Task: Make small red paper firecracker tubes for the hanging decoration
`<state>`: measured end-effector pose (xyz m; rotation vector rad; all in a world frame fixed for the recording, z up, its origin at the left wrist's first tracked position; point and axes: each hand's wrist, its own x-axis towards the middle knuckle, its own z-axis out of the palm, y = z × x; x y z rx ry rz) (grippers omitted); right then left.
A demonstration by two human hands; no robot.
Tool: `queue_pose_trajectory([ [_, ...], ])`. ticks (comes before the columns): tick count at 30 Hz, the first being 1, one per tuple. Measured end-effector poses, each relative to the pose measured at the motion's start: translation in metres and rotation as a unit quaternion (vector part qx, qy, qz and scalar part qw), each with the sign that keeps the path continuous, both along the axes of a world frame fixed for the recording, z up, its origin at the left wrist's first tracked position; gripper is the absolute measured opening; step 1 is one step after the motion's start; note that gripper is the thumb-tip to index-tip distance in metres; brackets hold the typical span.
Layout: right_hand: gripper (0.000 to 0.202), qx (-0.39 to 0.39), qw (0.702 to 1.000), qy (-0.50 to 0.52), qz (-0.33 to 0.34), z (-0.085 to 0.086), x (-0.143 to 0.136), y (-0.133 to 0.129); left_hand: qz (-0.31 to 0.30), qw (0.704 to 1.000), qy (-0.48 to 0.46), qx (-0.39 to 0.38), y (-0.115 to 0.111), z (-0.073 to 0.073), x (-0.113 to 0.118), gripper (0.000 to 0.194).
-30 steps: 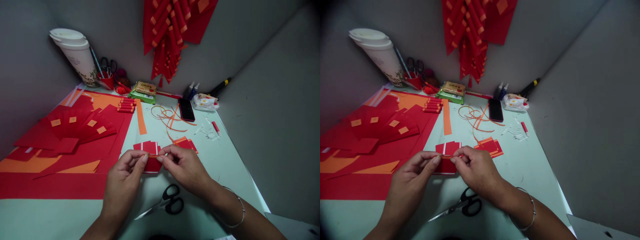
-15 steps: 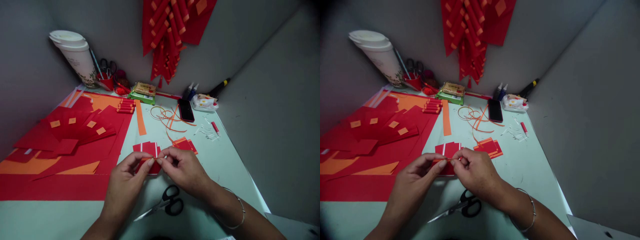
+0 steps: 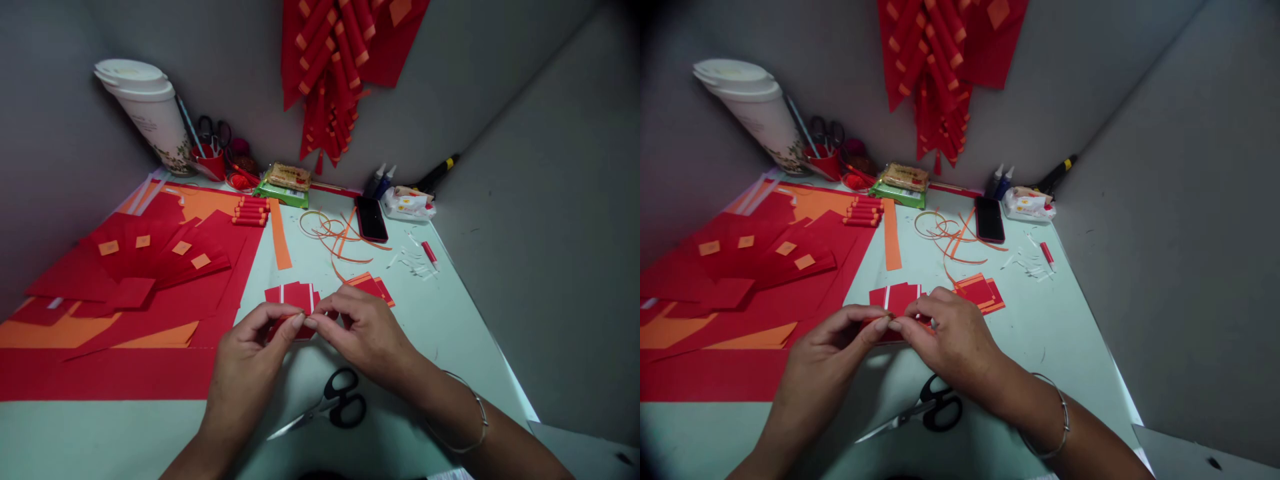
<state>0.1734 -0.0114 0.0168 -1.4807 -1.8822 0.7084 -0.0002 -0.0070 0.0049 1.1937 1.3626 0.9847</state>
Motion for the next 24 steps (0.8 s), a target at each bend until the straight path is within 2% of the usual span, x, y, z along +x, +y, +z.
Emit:
queue_pose_trajectory([
  [9, 0.011, -0.013, 0.999, 0.041, -0.001, 0.0012, -0.0005, 0.0044, 0.014, 0.999, -0.032, -0.022, 0.0024, 0.0011, -0.0024, 0.016],
  [18, 0.01, -0.133, 0.98, 0.15, -0.019, 0.0046, -0.0001, 0.0062, 0.022, 0.995, -0.09, -0.045, 0.005, -0.0067, -0.0054, 0.022],
  [24, 0.008, -0.105, 0.988, 0.115, 0.0, 0.0046, -0.0012, 0.0067, -0.013, 0.996, -0.08, -0.036, 0.0051, -0.0048, -0.0039, 0.018],
])
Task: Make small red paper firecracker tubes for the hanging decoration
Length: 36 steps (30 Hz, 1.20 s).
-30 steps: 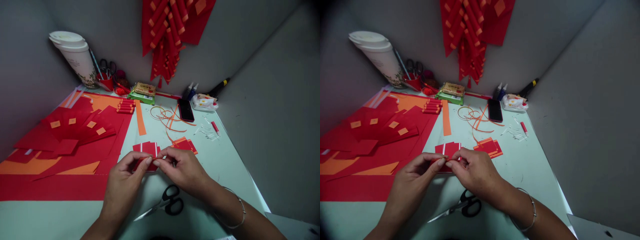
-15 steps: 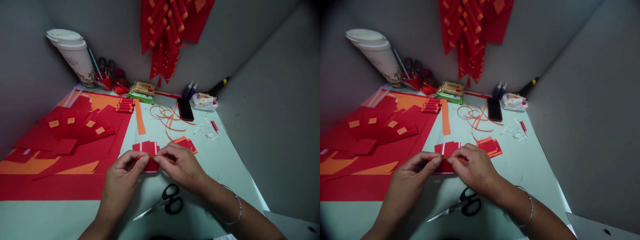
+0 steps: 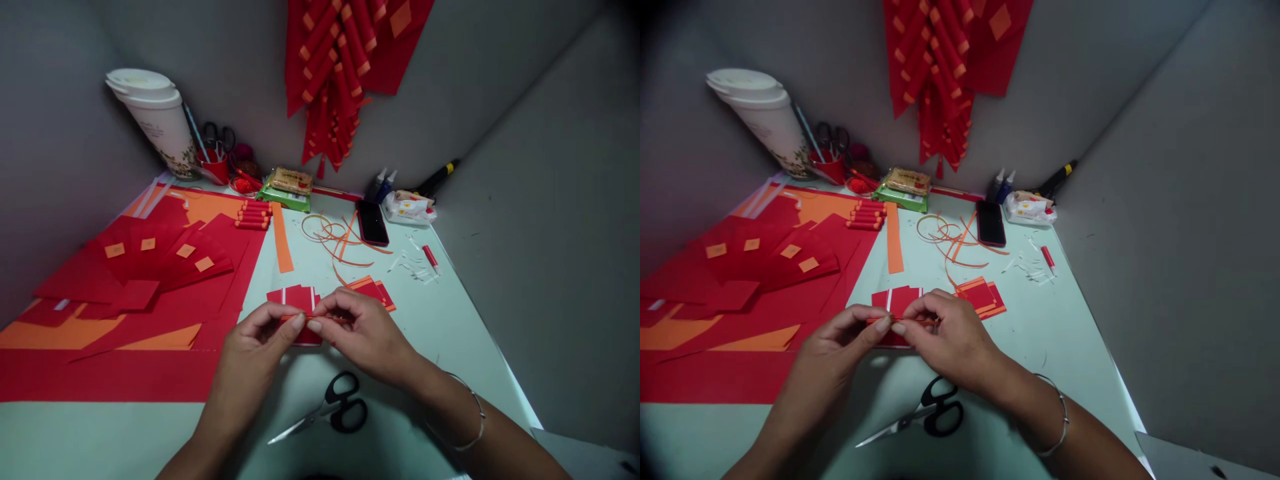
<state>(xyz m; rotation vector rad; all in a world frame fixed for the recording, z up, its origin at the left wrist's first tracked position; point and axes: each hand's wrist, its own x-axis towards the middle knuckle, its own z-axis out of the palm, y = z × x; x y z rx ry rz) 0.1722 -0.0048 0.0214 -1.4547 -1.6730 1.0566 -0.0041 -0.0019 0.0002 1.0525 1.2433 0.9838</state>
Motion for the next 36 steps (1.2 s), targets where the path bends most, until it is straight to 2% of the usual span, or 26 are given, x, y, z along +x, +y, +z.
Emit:
queue_pose_trajectory([
  [5, 0.009, 0.004, 1.0, 0.004, 0.0, 0.001, 0.002, 0.001, -0.008, 0.999, 0.015, -0.029, 0.0, 0.006, -0.002, 0.023],
  [11, 0.008, -0.042, 0.999, 0.0, -0.012, 0.002, 0.006, 0.005, 0.034, 0.996, 0.047, -0.062, 0.001, 0.009, -0.005, 0.034],
  [18, 0.008, -0.092, 0.994, 0.061, 0.001, -0.003, 0.008, 0.008, 0.029, 0.997, -0.041, -0.067, 0.001, 0.0, -0.007, 0.035],
  [23, 0.01, -0.079, 0.996, 0.045, 0.025, -0.005, 0.01, 0.007, 0.009, 0.994, -0.071, -0.078, 0.002, -0.003, -0.006, 0.034],
  [28, 0.012, -0.085, 0.993, 0.042, 0.064, 0.0, 0.01, 0.006, -0.036, 0.996, 0.034, -0.077, 0.003, 0.002, -0.003, 0.03],
  [32, 0.015, -0.137, 0.984, 0.081, 0.077, -0.001, 0.014, 0.008, -0.027, 0.995, 0.049, -0.077, 0.003, 0.006, -0.002, 0.026],
  [36, 0.018, -0.136, 0.983, 0.087, 0.084, -0.004, 0.016, 0.009, -0.042, 0.996, 0.066, -0.042, 0.004, 0.007, -0.001, 0.021],
])
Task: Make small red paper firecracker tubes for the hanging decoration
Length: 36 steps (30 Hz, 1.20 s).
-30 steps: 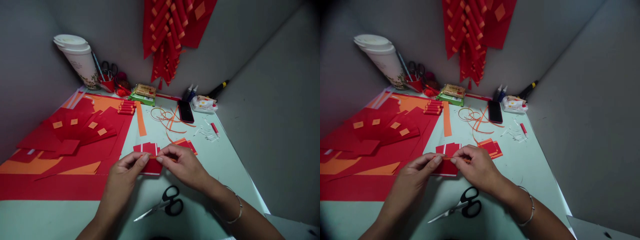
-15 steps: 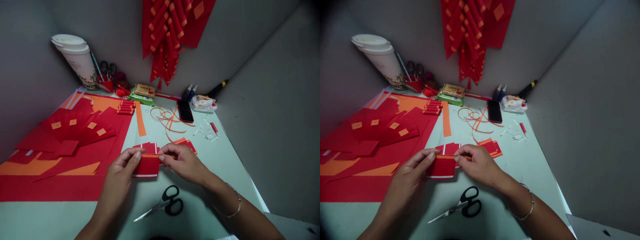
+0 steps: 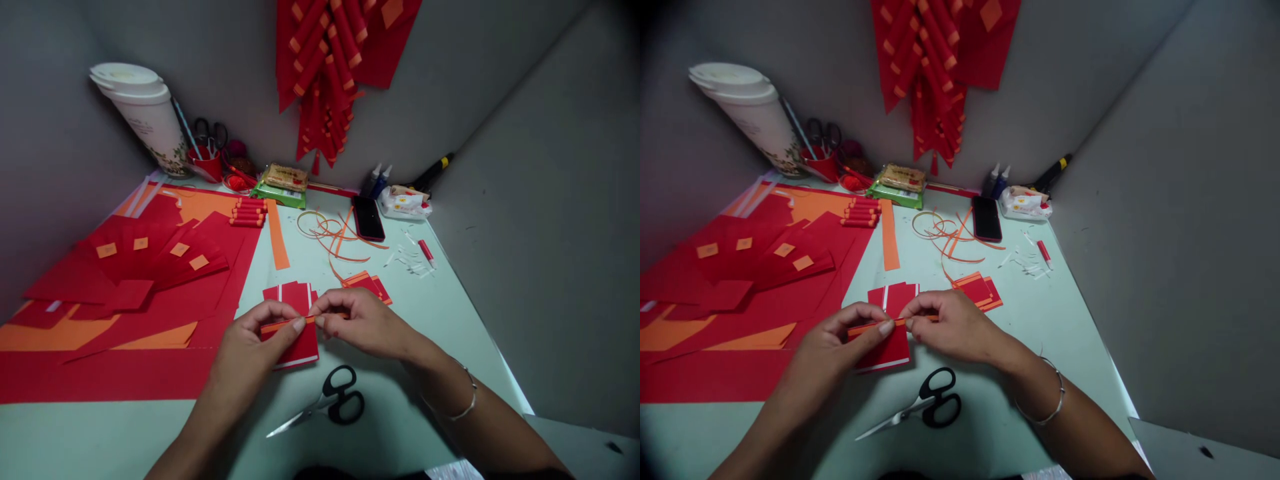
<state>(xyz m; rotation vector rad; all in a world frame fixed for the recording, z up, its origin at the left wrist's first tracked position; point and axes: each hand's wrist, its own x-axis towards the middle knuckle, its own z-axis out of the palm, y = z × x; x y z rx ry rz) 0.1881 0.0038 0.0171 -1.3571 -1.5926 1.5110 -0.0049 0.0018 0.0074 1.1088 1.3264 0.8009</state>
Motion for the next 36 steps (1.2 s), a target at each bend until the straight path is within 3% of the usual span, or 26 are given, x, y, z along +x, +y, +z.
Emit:
queue_pose_trajectory([
  [4, 0.023, 0.026, 0.999, -0.038, 0.018, 0.001, -0.001, 0.0, -0.04, 0.999, 0.019, 0.008, -0.001, 0.001, 0.004, 0.018],
  [7, 0.023, 0.086, 0.992, -0.096, 0.02, 0.003, 0.002, 0.0, -0.03, 0.999, 0.026, 0.018, -0.001, 0.002, 0.004, 0.017],
  [11, 0.027, 0.227, 0.944, -0.236, -0.044, 0.008, 0.013, -0.013, 0.026, 1.0, 0.008, -0.002, 0.001, 0.002, -0.002, 0.024],
  [13, 0.022, 0.23, 0.935, -0.269, -0.003, 0.01, 0.018, -0.029, 0.043, 0.999, 0.001, -0.018, 0.002, 0.001, -0.005, 0.027],
  [15, 0.019, 0.191, 0.939, -0.27, 0.098, 0.01, 0.02, -0.049, 0.054, 0.998, 0.002, -0.025, 0.002, 0.001, -0.006, 0.029],
  [19, 0.02, 0.166, 0.905, -0.308, 0.242, -0.006, 0.017, -0.083, 0.075, 0.996, -0.029, -0.041, 0.0, -0.001, -0.005, 0.035],
  [25, 0.02, 0.227, 0.869, -0.379, 0.223, -0.047, 0.008, -0.1, 0.084, 0.99, -0.098, -0.051, -0.002, -0.007, -0.006, 0.03],
  [29, 0.011, 0.196, 0.881, -0.389, 0.185, -0.051, 0.005, -0.1, 0.085, 0.981, -0.158, -0.077, -0.002, -0.006, -0.008, 0.029],
  [32, 0.022, 0.152, 0.9, -0.355, 0.199, -0.031, 0.016, -0.095, 0.124, 0.971, -0.189, -0.083, -0.002, -0.002, -0.008, 0.026],
  [36, 0.046, 0.069, 0.968, -0.208, 0.12, -0.001, 0.042, -0.083, 0.157, 0.957, -0.225, -0.092, -0.002, 0.004, -0.006, 0.022],
])
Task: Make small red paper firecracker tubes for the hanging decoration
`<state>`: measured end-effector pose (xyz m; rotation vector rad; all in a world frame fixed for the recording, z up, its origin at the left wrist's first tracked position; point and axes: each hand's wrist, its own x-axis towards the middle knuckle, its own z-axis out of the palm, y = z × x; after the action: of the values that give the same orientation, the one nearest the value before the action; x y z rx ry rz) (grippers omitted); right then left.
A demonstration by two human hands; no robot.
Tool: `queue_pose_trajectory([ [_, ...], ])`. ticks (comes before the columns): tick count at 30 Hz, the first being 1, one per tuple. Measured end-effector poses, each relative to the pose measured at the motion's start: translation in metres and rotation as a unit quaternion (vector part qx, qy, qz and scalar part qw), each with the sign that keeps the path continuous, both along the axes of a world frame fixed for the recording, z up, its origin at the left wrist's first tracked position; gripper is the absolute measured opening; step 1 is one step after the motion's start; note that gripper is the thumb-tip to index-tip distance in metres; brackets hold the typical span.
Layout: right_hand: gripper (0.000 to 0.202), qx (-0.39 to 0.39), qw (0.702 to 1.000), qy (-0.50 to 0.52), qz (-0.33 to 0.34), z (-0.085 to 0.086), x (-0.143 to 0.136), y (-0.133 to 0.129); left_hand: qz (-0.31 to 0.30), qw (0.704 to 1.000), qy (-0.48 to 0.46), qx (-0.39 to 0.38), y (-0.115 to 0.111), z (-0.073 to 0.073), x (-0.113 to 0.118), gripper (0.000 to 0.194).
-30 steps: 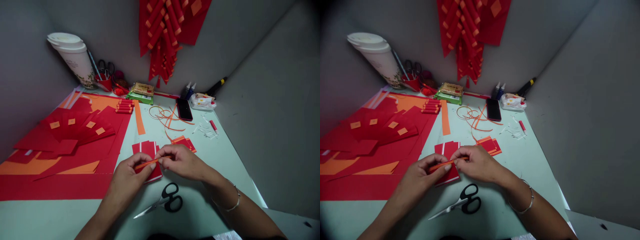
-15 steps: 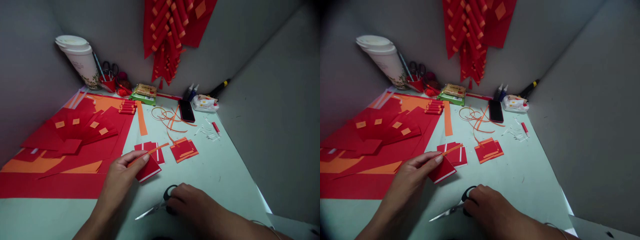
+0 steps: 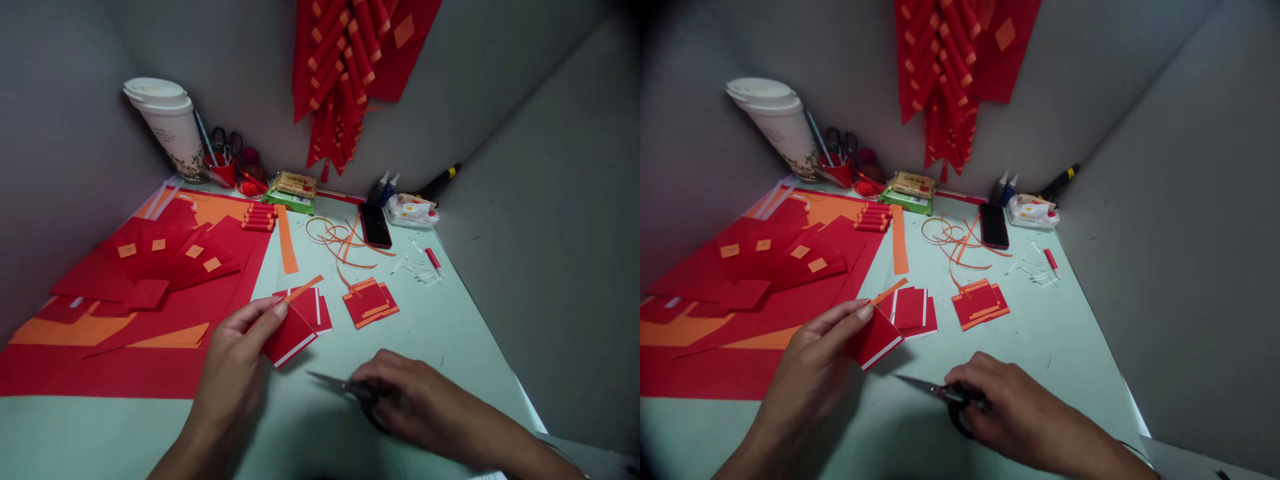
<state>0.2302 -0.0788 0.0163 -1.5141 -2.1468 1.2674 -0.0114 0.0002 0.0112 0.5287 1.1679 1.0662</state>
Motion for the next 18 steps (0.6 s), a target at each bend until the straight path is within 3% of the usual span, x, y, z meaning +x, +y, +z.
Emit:
queue_pose_trajectory([
  [5, 0.052, -0.036, 0.985, 0.113, -0.123, 0.002, 0.01, 0.016, -0.009, 1.0, -0.018, 0.002, -0.001, -0.003, 0.001, 0.02],
  [11, 0.049, -0.055, 0.98, 0.136, -0.136, -0.011, -0.007, 0.029, -0.018, 0.999, 0.011, 0.028, -0.002, -0.009, -0.001, 0.02],
  [18, 0.05, -0.056, 0.973, 0.162, -0.157, -0.019, -0.011, 0.031, -0.045, 0.997, 0.068, 0.018, -0.003, -0.005, -0.001, 0.025],
])
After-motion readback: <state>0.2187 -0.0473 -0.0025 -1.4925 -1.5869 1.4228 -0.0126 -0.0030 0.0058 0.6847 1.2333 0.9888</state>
